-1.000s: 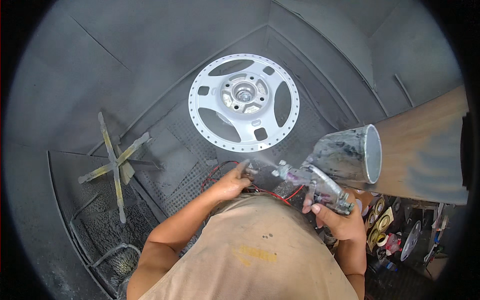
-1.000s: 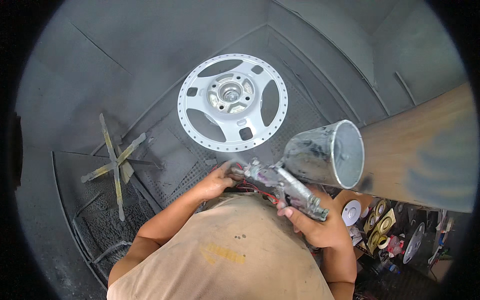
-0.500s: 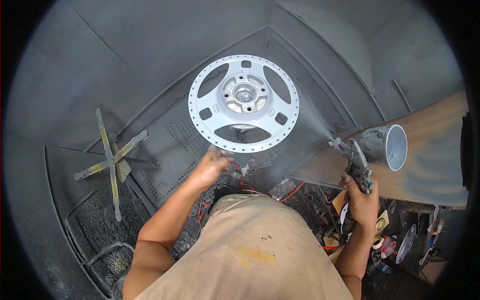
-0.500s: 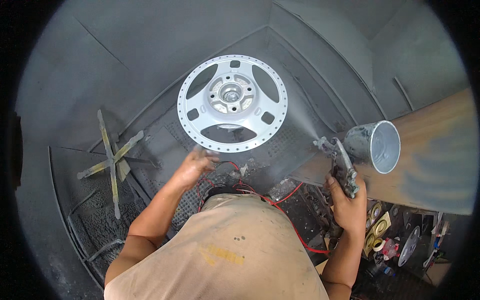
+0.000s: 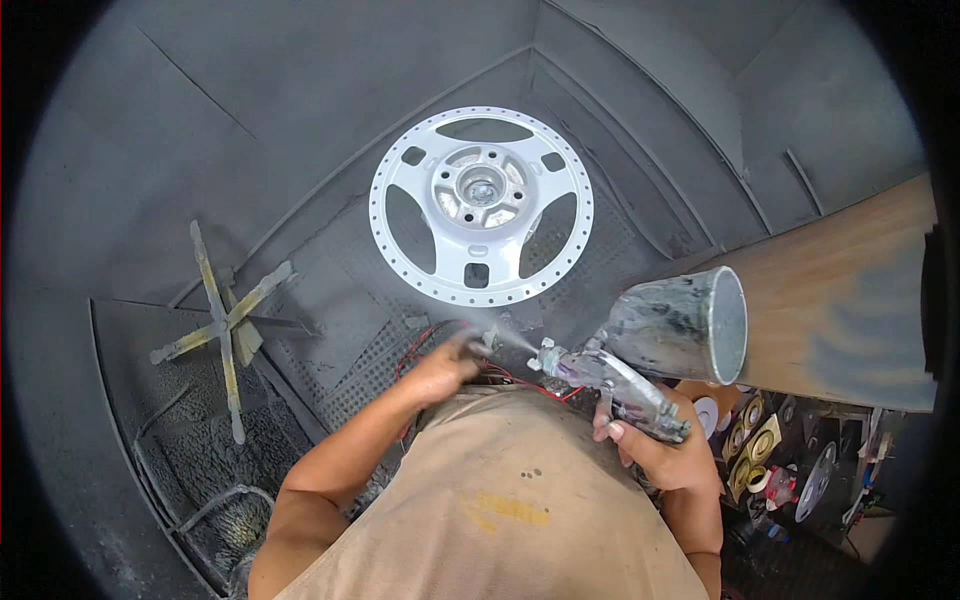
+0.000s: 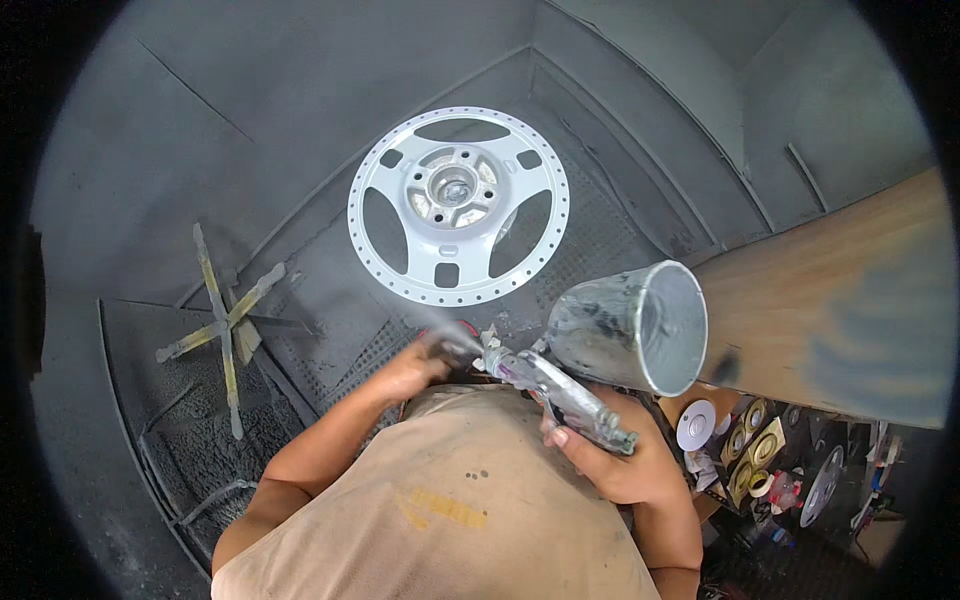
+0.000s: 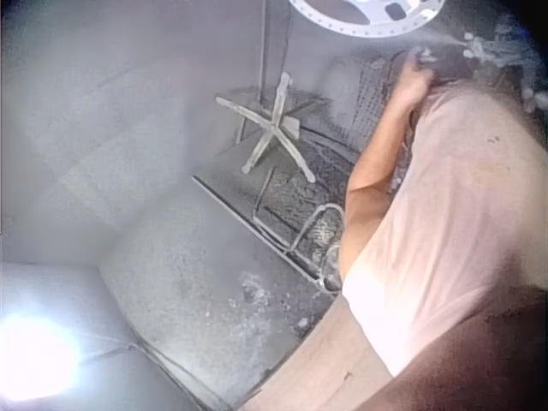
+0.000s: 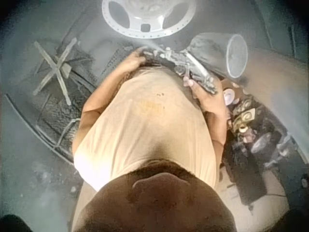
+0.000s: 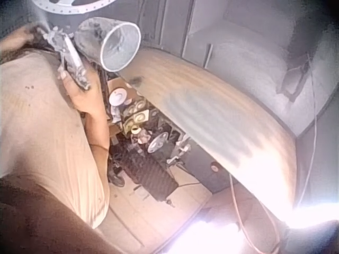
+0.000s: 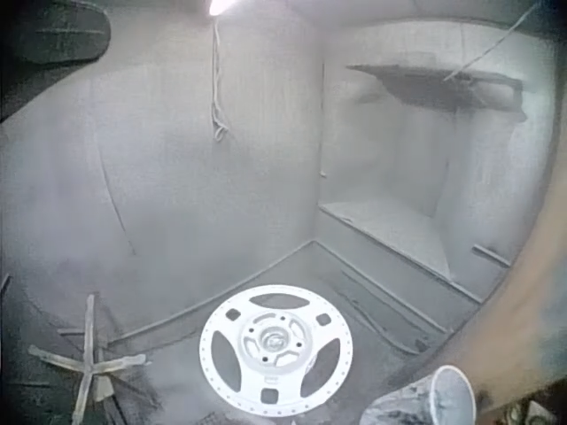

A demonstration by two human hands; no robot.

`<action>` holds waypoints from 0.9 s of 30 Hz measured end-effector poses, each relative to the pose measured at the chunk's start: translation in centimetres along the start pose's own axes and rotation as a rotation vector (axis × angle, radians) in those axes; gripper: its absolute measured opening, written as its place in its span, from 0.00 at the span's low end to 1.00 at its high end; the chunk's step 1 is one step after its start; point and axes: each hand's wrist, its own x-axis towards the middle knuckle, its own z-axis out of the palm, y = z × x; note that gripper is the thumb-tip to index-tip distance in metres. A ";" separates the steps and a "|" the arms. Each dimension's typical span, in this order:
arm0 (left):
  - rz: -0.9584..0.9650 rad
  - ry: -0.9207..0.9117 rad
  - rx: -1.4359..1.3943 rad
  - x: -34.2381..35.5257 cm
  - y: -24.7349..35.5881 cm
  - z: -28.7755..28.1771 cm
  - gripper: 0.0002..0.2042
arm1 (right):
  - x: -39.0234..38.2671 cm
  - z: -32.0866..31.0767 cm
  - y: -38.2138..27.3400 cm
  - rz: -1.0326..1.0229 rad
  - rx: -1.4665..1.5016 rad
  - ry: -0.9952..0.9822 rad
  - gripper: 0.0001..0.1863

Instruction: Applying silver spray paint to an automotive wheel rim inside a painting booth.

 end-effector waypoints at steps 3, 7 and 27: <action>-0.003 0.424 -0.019 0.1 2.4 -3.3 0.25 | 0.4 -0.9 1.1 -0.048 -0.207 0.116 0.11; 0.211 0.592 -0.049 -0.6 6.9 -5.8 0.27 | 0.2 -2.9 0.6 -0.020 -0.256 0.306 0.09; -0.041 -0.202 0.219 -0.4 2.4 3.6 0.25 | -0.7 -0.5 0.4 0.024 0.063 0.023 0.13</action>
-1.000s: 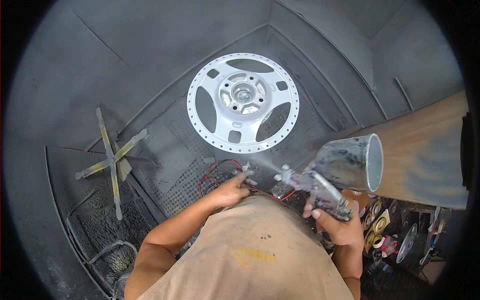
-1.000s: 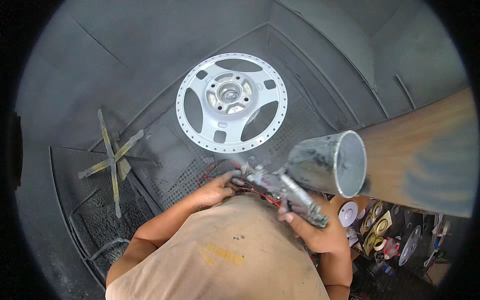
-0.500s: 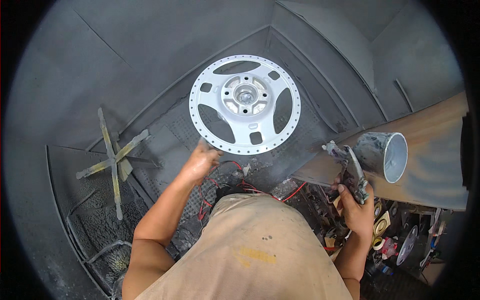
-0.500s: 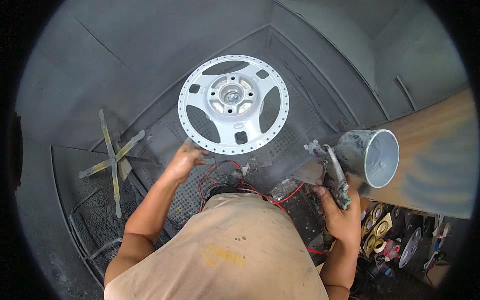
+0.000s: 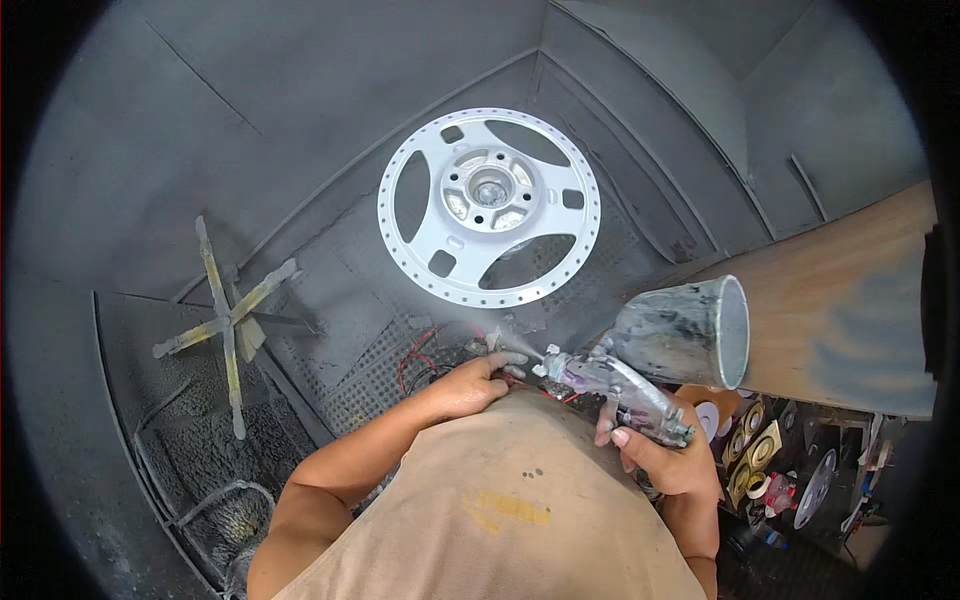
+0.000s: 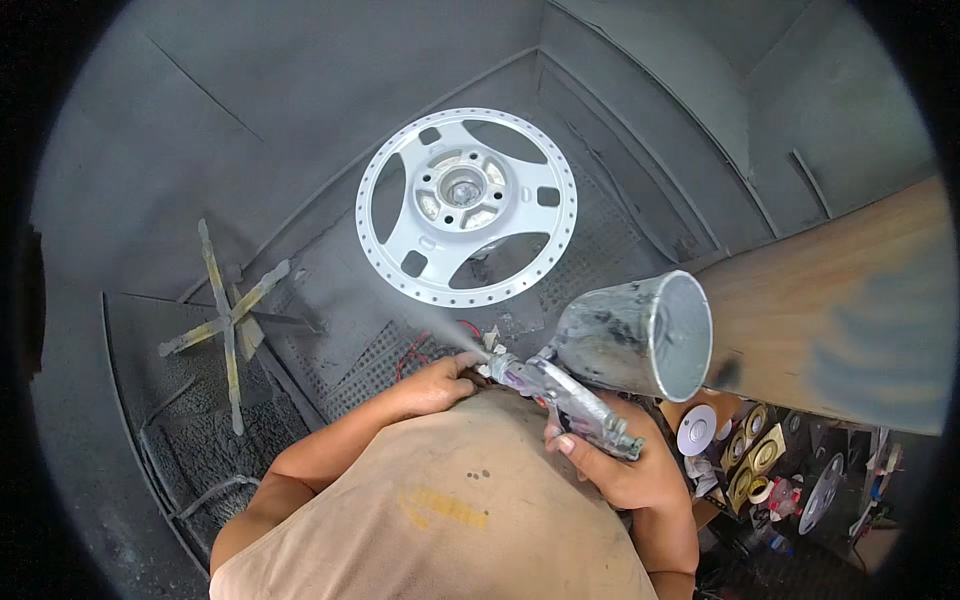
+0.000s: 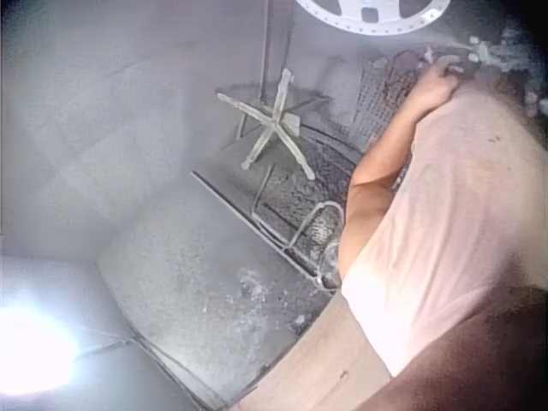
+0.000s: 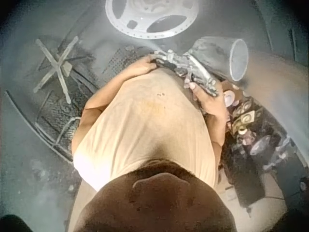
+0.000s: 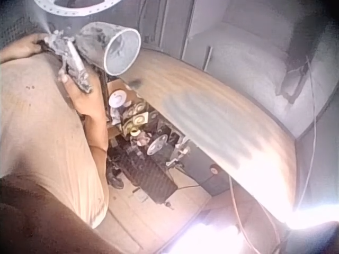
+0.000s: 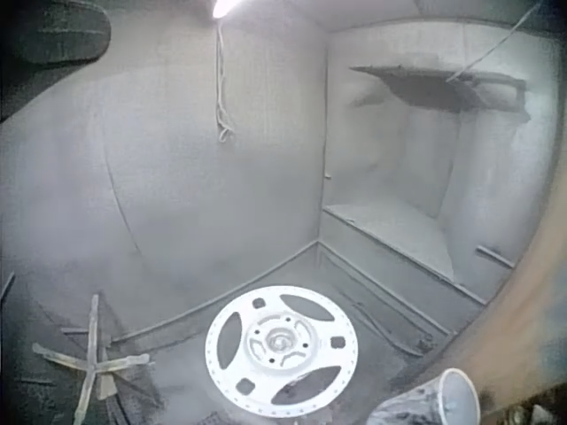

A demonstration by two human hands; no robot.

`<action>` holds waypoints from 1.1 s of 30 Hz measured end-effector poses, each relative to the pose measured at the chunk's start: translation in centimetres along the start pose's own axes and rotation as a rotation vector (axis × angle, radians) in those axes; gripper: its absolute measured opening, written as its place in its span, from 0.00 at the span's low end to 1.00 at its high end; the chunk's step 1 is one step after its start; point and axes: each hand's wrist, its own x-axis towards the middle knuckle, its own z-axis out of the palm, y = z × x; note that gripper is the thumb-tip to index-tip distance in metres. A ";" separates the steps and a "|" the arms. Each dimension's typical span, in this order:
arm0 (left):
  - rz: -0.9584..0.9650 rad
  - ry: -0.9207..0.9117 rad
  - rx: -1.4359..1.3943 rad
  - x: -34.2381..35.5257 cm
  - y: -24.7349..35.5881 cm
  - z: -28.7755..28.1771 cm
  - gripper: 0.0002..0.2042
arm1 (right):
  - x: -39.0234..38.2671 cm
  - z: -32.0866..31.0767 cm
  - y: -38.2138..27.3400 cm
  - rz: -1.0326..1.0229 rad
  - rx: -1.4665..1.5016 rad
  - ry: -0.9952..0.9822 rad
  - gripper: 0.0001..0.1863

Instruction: Applying silver spray paint to an automotive wheel rim inside a painting booth.

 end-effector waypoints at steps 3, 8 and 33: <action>0.027 0.012 -0.070 0.7 -2.6 -0.6 0.25 | 0.2 -0.6 0.4 -0.026 -0.164 0.071 0.10; 0.001 0.006 0.002 1.1 -3.2 -0.8 0.24 | 1.2 -3.5 -0.6 -0.082 -0.338 0.559 0.09; -0.192 0.313 1.109 -3.7 -35.5 -13.4 0.12 | 11.4 2.5 -5.3 -0.266 -0.224 0.219 0.09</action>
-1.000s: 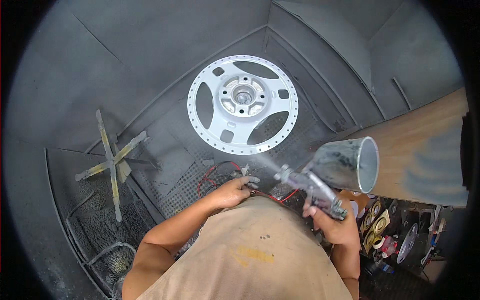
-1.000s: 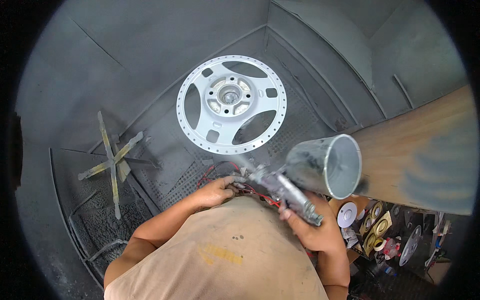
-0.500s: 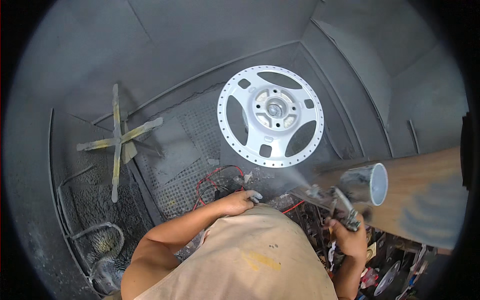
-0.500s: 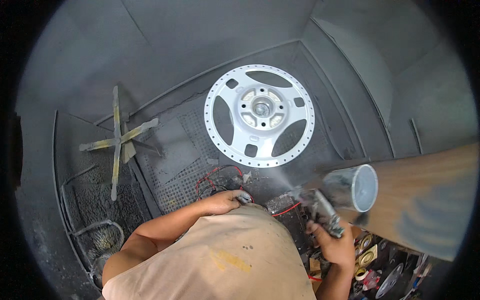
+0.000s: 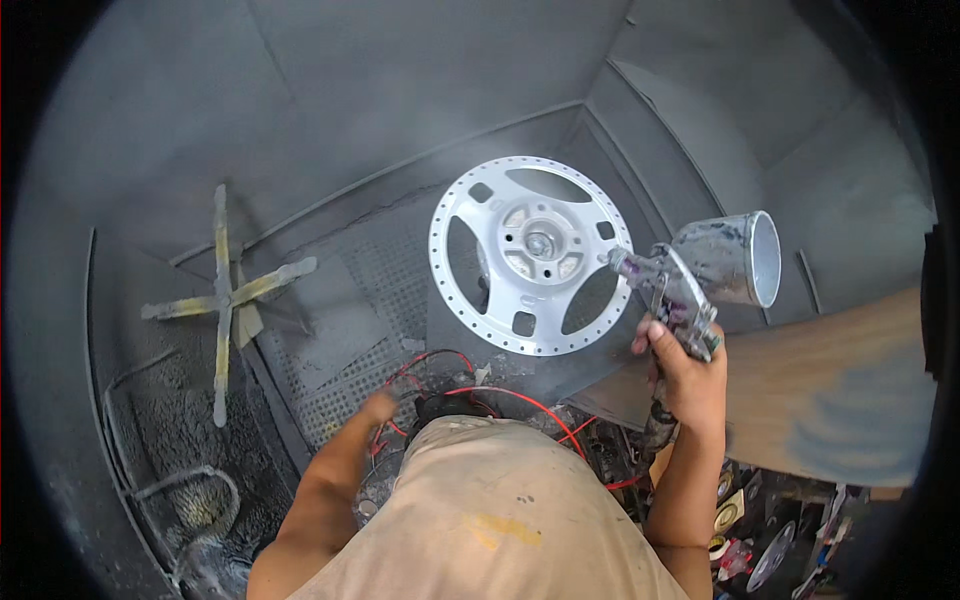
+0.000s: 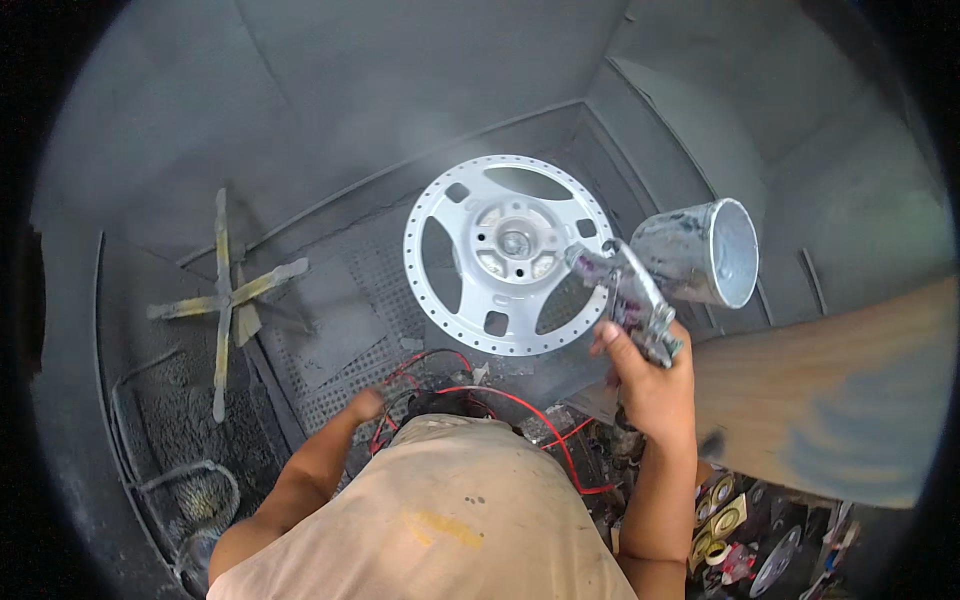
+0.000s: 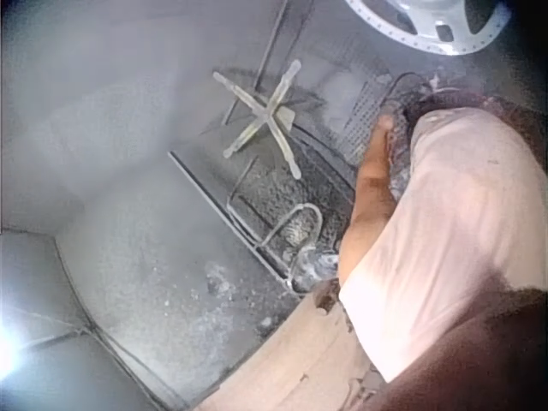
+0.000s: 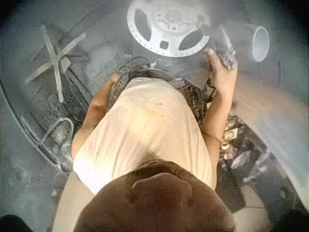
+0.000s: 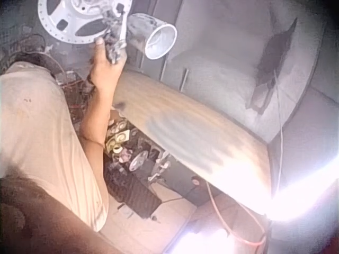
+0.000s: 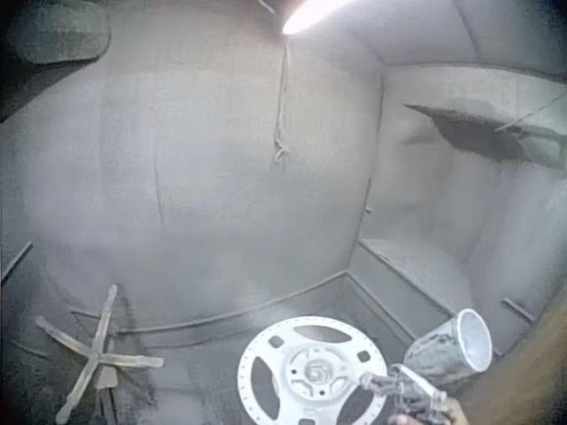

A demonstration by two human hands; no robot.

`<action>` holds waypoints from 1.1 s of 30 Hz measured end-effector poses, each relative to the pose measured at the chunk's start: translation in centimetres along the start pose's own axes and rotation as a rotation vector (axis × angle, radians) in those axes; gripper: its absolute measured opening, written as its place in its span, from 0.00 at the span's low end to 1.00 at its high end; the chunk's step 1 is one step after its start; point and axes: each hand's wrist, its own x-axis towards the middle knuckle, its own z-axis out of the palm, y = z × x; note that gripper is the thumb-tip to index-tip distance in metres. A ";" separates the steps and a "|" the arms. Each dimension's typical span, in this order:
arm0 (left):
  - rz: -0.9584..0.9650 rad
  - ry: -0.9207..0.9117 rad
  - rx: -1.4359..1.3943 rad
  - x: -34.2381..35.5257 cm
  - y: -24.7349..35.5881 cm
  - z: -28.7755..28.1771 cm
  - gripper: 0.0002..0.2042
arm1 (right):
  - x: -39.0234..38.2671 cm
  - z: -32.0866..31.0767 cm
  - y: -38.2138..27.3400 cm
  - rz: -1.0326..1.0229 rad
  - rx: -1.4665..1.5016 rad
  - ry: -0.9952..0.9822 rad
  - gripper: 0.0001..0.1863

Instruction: Applying silver spray paint to an automotive wheel rim inside a painting booth.

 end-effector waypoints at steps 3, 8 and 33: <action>-0.189 -0.327 0.234 -9.5 -10.0 6.1 0.14 | 0.7 -3.1 1.4 0.000 -0.011 0.098 0.09; -0.953 -0.282 -0.441 -11.0 -6.4 4.0 0.14 | -2.8 -6.6 7.1 0.058 -0.004 0.320 0.11; -0.636 -0.001 -0.222 -14.7 26.4 0.3 0.23 | -21.7 -12.2 29.6 0.399 0.003 -0.257 0.21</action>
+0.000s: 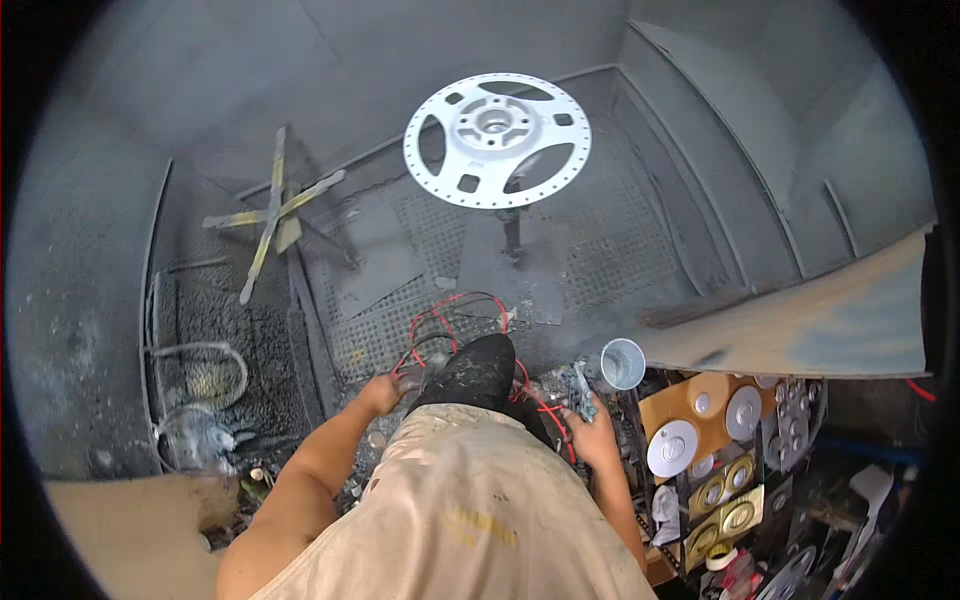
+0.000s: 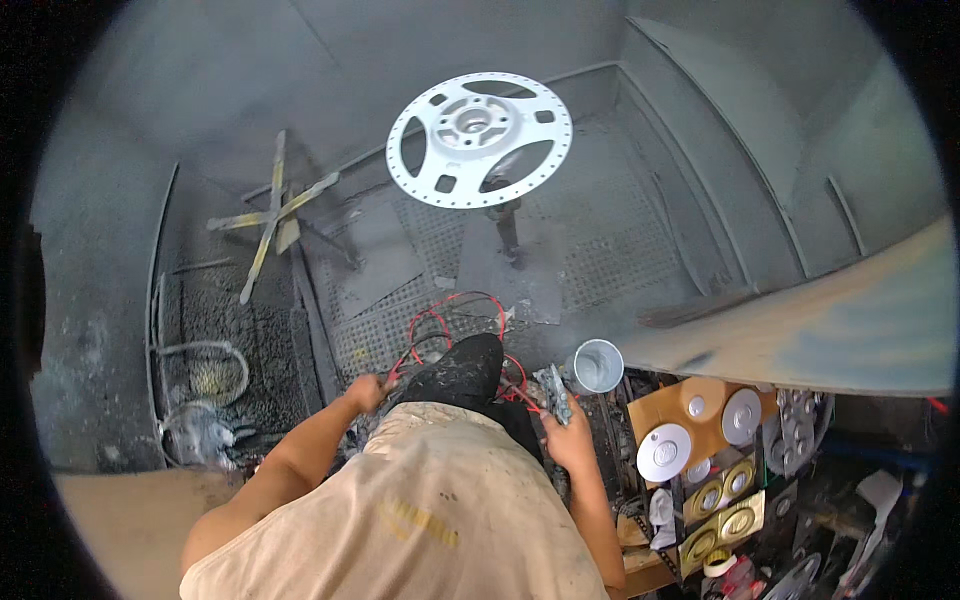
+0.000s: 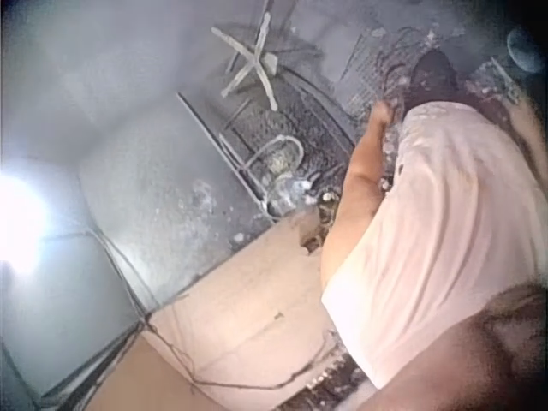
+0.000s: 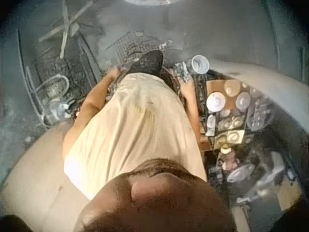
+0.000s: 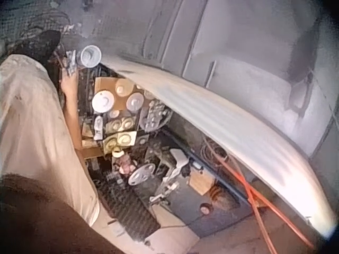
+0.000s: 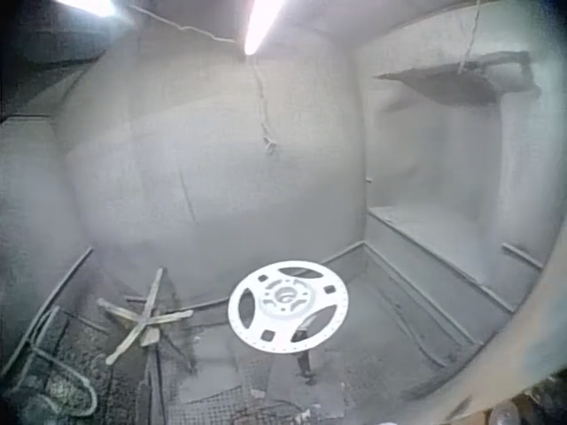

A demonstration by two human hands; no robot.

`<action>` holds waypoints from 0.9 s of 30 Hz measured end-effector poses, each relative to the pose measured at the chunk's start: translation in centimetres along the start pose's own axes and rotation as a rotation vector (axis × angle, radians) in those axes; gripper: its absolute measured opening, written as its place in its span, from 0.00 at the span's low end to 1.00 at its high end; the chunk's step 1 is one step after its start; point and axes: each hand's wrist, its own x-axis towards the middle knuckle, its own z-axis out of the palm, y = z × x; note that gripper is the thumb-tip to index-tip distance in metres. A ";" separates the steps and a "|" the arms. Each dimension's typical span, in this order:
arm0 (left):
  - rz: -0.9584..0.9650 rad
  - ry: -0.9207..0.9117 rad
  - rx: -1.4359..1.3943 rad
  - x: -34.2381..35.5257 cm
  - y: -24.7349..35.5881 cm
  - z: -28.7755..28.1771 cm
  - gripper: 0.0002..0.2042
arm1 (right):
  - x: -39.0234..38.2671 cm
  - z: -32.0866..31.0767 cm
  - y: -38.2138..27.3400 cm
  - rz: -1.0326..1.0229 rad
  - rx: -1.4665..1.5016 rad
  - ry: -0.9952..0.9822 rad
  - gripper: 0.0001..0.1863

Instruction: Applying silver spray paint to an automotive wheel rim inside a painting booth.

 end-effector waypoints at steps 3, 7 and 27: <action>0.095 -0.330 0.205 -6.3 0.2 -0.6 0.25 | 1.9 -0.6 2.7 -0.050 -0.108 0.014 0.19; -0.244 -0.035 -0.019 -10.1 -8.1 7.6 0.21 | 4.1 1.3 2.0 -0.162 -0.083 -0.085 0.16; -0.646 0.828 -0.716 -32.0 -11.0 7.7 0.17 | 7.1 24.8 1.2 -0.576 -0.716 -0.843 0.15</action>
